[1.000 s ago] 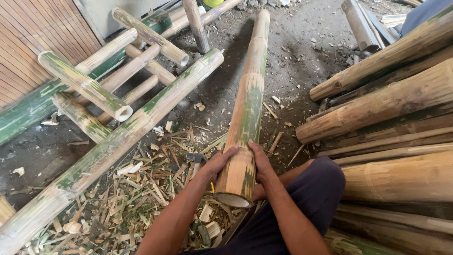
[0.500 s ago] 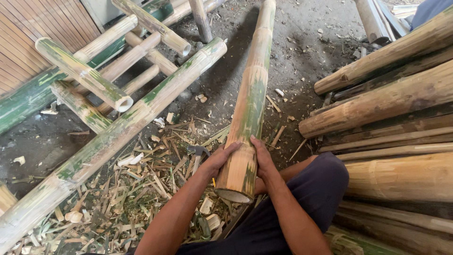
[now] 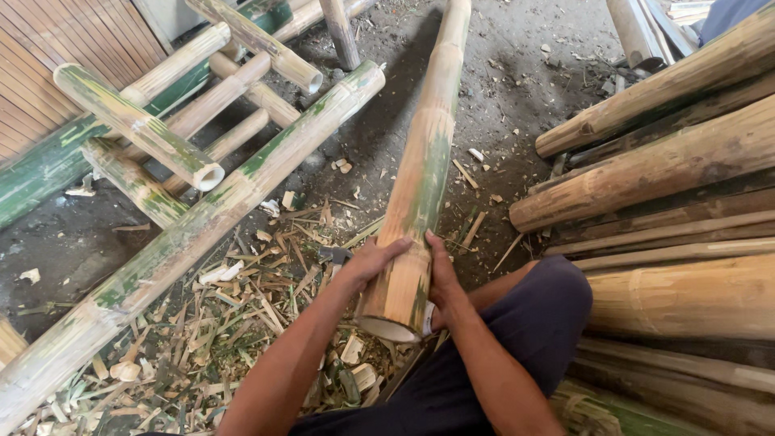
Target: The person uses a hammer and chisel to carve a hole into a bamboo pole. They then measure and mark another bamboo pole with a tape measure and pencil.
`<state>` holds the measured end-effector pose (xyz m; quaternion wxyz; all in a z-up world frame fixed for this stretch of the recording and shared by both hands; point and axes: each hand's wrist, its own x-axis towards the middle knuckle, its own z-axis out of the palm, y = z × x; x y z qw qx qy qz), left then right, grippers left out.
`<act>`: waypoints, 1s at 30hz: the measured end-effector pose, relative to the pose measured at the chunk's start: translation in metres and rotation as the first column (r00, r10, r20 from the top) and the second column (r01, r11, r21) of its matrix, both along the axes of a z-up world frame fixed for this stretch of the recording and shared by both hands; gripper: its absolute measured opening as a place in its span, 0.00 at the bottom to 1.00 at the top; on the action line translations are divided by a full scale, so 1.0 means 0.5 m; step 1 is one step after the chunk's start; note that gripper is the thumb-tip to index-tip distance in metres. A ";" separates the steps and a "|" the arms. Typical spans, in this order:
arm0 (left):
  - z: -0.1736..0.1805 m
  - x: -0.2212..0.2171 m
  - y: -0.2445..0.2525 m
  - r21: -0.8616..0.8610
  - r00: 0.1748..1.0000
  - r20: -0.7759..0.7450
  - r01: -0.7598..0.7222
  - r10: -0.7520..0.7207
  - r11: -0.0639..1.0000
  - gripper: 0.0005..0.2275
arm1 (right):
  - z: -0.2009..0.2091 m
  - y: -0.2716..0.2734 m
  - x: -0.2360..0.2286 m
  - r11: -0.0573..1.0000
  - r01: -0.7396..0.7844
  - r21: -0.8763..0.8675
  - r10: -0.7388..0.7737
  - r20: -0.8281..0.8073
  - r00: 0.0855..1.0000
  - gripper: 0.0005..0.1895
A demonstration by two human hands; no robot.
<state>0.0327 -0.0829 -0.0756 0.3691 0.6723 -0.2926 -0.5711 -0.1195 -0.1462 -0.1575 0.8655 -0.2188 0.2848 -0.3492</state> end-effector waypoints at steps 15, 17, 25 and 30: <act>0.369 -0.202 0.005 0.248 0.254 0.876 0.489 -0.409 0.836 0.29 | 0.080 0.126 -0.018 0.953 0.304 0.012 -0.259 0.557 0.789 0.33; 0.380 -0.208 0.003 0.228 0.266 0.879 0.494 -0.396 0.839 0.28 | 0.112 0.118 -0.021 0.951 0.309 -0.011 -0.237 0.616 0.751 0.32; 0.288 -0.158 -0.002 0.093 0.321 0.899 0.523 -0.296 0.848 0.28 | 0.050 0.095 -0.001 0.964 0.263 -0.044 -0.163 0.684 0.711 0.38; 0.192 -0.015 0.003 -0.240 0.523 0.842 0.582 -0.131 0.777 0.20 | -0.043 0.011 0.038 0.989 0.149 0.013 -0.141 0.399 0.906 0.41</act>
